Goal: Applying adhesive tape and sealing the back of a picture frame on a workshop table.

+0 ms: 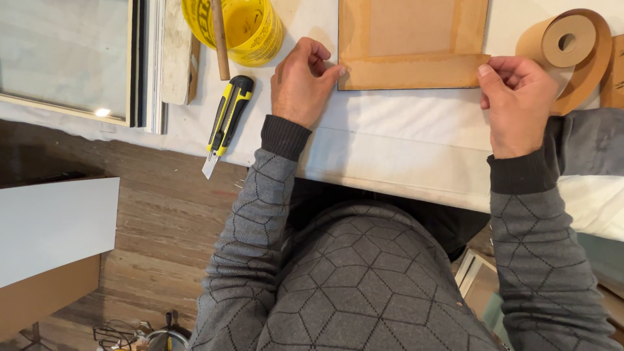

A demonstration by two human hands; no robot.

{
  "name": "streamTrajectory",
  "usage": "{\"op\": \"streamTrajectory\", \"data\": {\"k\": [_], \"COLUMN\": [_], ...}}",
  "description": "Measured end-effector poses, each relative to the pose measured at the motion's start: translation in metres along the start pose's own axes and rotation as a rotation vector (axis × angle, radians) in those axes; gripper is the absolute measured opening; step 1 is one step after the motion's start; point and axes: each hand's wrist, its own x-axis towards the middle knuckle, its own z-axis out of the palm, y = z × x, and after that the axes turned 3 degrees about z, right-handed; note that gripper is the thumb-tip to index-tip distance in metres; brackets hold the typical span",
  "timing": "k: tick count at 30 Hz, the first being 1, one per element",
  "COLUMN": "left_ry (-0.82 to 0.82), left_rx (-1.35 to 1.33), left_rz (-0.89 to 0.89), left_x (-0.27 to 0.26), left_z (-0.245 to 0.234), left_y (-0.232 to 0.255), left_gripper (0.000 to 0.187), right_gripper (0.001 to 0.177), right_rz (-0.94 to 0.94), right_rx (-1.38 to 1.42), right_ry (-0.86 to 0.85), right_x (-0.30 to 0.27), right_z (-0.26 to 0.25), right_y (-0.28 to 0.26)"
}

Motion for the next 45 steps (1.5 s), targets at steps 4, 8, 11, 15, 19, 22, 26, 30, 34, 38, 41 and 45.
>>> {"op": "streamTrajectory", "data": {"k": [4, 8, 11, 15, 19, 22, 26, 30, 34, 38, 41, 45], "left_ry": [0.005, 0.030, 0.034, 0.029, 0.023, 0.006, -0.007, -0.009, -0.022, -0.015, -0.022, -0.020], "left_rx": [0.004, -0.020, -0.030, -0.049, -0.026, -0.025, -0.016, -0.021, -0.019, 0.002, -0.008, 0.002], "left_rz": [0.014, 0.036, 0.019, 0.027, 0.031, 0.011, -0.019, -0.011, -0.045, -0.010, -0.028, -0.030], "left_x": [0.000, -0.002, -0.003, -0.003, -0.001, -0.001, -0.001, -0.002, 0.000, -0.001, -0.001, -0.001], "left_z": [0.000, 0.001, 0.000, 0.001, -0.002, -0.003, -0.004, -0.005, -0.005, -0.005, -0.005, -0.005], "left_y": [-0.001, 0.004, 0.003, 0.003, 0.006, 0.007, 0.009, 0.010, 0.013, 0.009, 0.010, 0.010], "left_gripper": [0.032, 0.031, 0.030, 0.031, 0.032, 0.031, 0.031, 0.031, 0.031, 0.032, 0.032, 0.031], "right_gripper": [0.011, 0.011, 0.013, 0.015, 0.019, 0.021, 0.022, 0.022, 0.021, 0.021, 0.021, 0.021], "right_rz": [-0.049, -0.071, -0.062, -0.061, -0.052, -0.040, -0.020, -0.018, -0.037, -0.043, -0.043, -0.045], "right_rx": [-0.072, -0.076, -0.081, -0.117, -0.151, -0.163, -0.179, -0.178, -0.180, -0.186, -0.198, -0.205], "right_ry": [0.008, 0.032, 0.058, 0.092, 0.096, 0.095, 0.088, 0.083, 0.082, 0.084, 0.087, 0.088], "right_x": [-0.002, -0.005, -0.004, -0.003, -0.002, -0.001, -0.003, -0.003, -0.003, -0.004, -0.004, -0.004], "right_z": [0.002, 0.002, -0.002, -0.005, -0.002, -0.001, 0.001, 0.001, 0.000, 0.000, 0.001, 0.001], "right_y": [-0.003, -0.005, 0.003, 0.009, 0.007, 0.007, 0.003, 0.003, 0.004, 0.005, 0.003, 0.004]}}
